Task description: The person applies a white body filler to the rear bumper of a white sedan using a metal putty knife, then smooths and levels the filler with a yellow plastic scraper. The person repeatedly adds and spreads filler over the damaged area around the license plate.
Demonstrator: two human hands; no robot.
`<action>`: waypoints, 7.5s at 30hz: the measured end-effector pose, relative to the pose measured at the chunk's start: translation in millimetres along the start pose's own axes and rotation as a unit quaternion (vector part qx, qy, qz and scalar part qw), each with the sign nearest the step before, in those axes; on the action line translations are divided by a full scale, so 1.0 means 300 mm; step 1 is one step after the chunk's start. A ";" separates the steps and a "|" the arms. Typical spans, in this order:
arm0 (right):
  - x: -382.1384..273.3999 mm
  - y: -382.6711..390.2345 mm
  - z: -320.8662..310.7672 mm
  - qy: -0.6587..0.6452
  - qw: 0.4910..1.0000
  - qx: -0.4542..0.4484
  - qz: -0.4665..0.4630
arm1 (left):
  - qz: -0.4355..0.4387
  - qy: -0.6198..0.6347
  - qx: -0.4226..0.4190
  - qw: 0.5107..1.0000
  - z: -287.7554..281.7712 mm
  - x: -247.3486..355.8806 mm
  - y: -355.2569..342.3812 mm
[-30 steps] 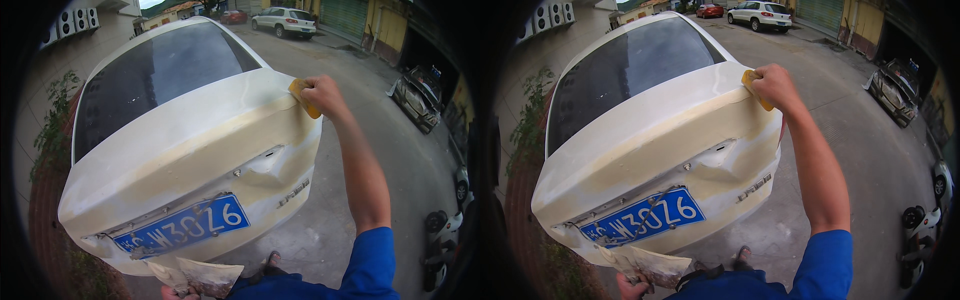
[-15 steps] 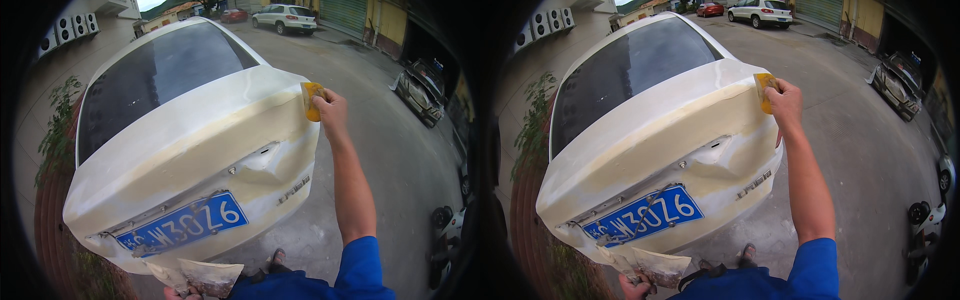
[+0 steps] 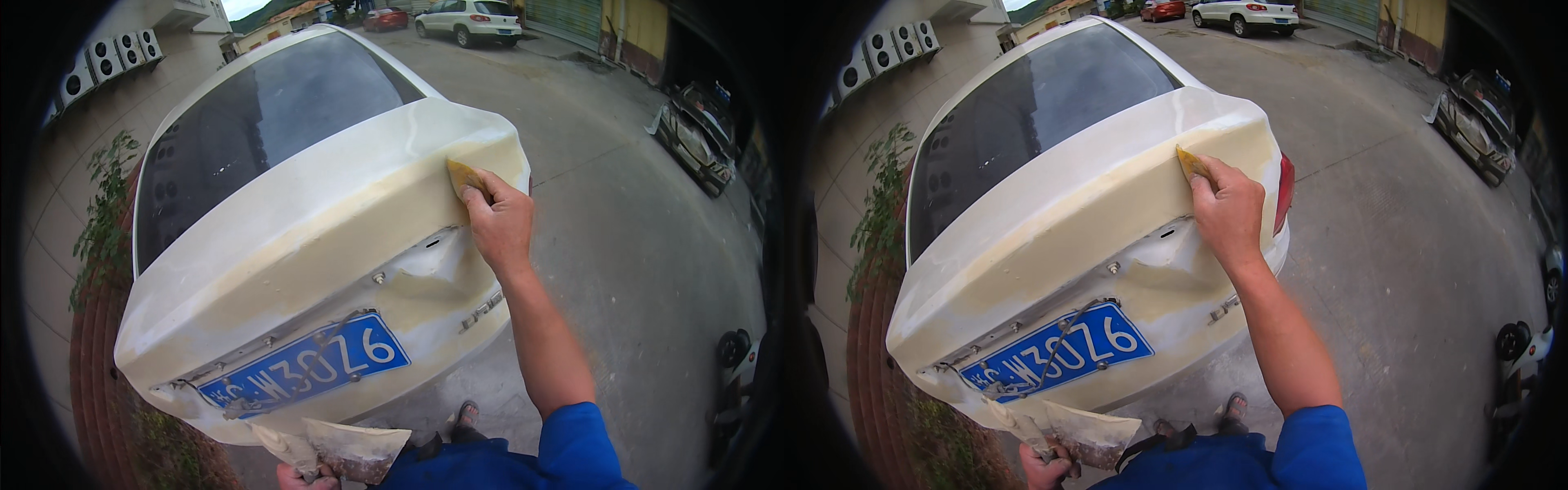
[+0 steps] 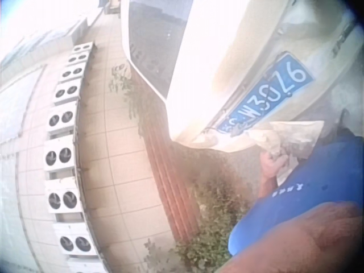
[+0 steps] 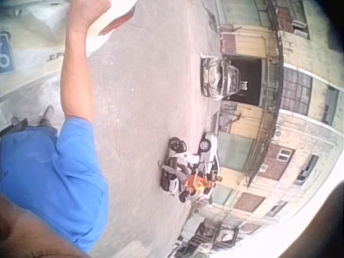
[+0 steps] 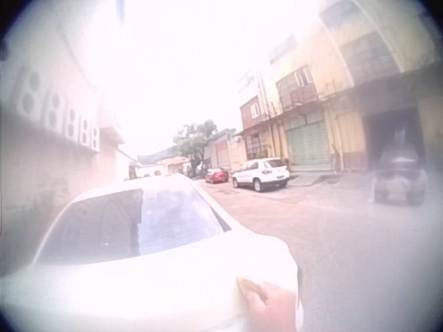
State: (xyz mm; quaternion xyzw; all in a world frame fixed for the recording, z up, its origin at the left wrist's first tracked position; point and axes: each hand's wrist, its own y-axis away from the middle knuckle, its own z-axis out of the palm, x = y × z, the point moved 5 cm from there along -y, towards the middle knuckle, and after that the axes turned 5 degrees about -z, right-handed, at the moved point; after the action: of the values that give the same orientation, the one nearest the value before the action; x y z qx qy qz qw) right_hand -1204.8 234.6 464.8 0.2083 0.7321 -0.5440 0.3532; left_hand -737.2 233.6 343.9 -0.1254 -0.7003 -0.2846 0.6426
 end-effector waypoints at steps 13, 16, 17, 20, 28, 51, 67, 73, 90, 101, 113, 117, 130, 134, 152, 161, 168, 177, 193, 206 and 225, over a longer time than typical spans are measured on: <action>0.095 0.113 -0.214 -0.350 0.928 0.079 0.102 | 0.061 0.038 -0.063 0.995 0.064 0.035 -0.014; 0.230 0.161 -0.256 -0.436 0.871 0.091 0.209 | 0.039 0.001 -0.060 0.997 0.042 0.010 0.010; 0.260 0.190 -0.258 -0.447 0.859 0.090 0.232 | 0.049 -0.008 -0.077 0.996 0.041 0.008 0.012; 0.297 0.265 -0.221 -0.465 0.836 0.074 0.283 | 0.033 0.015 -0.074 0.997 0.023 -0.006 0.022; -0.048 0.283 -0.058 -0.268 0.951 -0.136 0.065 | 0.044 0.039 -0.088 0.994 -0.029 -0.027 0.039; -0.373 0.343 0.217 0.008 0.982 0.042 -0.187 | 0.055 0.053 -0.074 0.994 -0.293 -0.049 0.061; -0.614 0.603 0.507 -0.148 0.961 -0.122 -0.199 | 0.054 0.032 -0.058 0.996 -0.398 -0.043 0.053; -0.228 0.675 0.193 -0.381 0.896 -0.094 0.209 | 0.052 0.084 -0.008 0.995 -0.322 -0.038 0.038; 0.219 0.104 -0.319 0.015 0.970 -0.093 -0.223 | -0.004 -0.009 -0.066 0.998 0.265 0.015 -0.049; 0.269 0.156 -0.198 0.119 0.888 -0.195 -0.399 | -0.052 0.024 -0.060 0.997 0.425 0.026 -0.044; 0.054 0.151 -0.066 0.073 0.862 -0.032 -0.500 | -0.027 -0.010 -0.101 0.995 0.436 -0.004 -0.054; 0.087 0.239 -0.001 0.121 0.862 -0.036 -0.491 | -0.030 0.002 -0.098 0.995 0.405 0.023 -0.067; -0.268 0.494 -0.162 0.033 0.844 -0.273 -0.461 | -0.112 -0.141 -0.161 0.970 0.383 0.203 -0.237; -0.260 0.505 -0.179 0.063 0.833 -0.310 -0.454 | -0.136 -0.133 -0.140 0.972 0.298 0.194 -0.238; 0.126 0.135 -0.101 0.014 0.998 0.021 0.056 | -0.120 -0.032 -0.127 0.984 0.100 0.111 -0.111; -0.108 0.232 0.084 0.002 1.000 0.006 0.001 | -0.103 -0.050 -0.115 0.987 -0.032 0.085 -0.107; -0.326 0.400 0.256 0.044 0.980 -0.029 -0.190 | -0.104 -0.053 -0.117 0.986 -0.161 0.065 -0.098; -0.440 0.556 0.394 -0.125 0.974 -0.067 -0.176 | -0.074 -0.049 -0.106 0.990 -0.219 0.060 -0.071; -0.050 0.330 0.081 -0.227 0.945 0.198 0.125 | -0.094 -0.035 -0.089 0.991 -0.164 0.049 -0.040; -0.262 0.593 0.342 -0.302 0.929 0.165 0.134 | -0.091 -0.010 -0.084 0.992 -0.253 0.038 -0.017; 0.062 0.469 -0.069 -0.353 0.902 0.143 0.203 | -0.103 -0.031 -0.068 0.992 -0.148 0.029 -0.034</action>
State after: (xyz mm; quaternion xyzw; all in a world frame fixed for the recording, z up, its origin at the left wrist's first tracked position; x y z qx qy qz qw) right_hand -1126.2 297.9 363.1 0.1951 0.4156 -0.5972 0.6577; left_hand -707.0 198.9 350.4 -0.1044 -0.7080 -0.3925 0.5778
